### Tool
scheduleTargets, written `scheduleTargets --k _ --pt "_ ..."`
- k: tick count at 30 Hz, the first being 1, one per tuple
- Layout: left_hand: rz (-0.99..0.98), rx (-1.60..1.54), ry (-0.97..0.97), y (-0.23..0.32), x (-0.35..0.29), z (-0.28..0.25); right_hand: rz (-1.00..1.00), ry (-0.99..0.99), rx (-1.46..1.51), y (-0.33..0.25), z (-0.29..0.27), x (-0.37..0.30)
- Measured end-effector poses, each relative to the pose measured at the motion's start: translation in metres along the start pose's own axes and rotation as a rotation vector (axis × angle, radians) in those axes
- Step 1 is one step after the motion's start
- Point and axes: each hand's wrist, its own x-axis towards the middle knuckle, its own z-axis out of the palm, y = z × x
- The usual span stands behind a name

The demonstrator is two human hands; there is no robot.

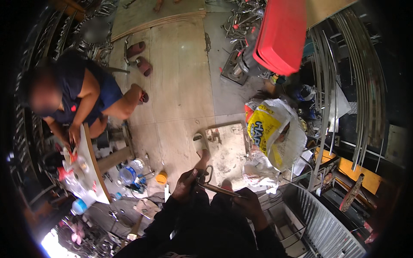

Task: The person picks up various metal parts from a large pile on the floor, examines them, and places them into different piles or onto shelves. The person moves around the workshop, handling multiple items one at a time.

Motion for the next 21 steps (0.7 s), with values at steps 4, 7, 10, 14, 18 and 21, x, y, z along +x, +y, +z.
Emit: scheduleTargets --k 4,7,10,14,18,21 --pt "0.029 0.146 0.079 0.112 0.053 -0.029 0.092 -0.108 -0.063 -0.091 0.058 0.082" --pt "0.071 0.215 0.187 0.199 0.099 -0.046 -0.023 -0.240 -0.411 -0.166 0.105 0.141" --pt "0.196 0.158 0.177 0.285 0.165 -0.059 -0.248 -0.283 -0.487 -0.241 0.156 0.209" --pt "0.280 -0.127 0.158 0.401 0.280 -0.076 -0.313 -0.204 -0.461 -0.347 0.221 0.328" --pt "0.279 -0.059 0.364 0.505 0.389 -0.092 -0.343 -0.048 -0.500 -0.455 0.262 0.463" --pt "0.234 -0.092 0.430 0.571 0.442 -0.099 -0.622 0.134 -0.618 -0.531 0.271 0.542"
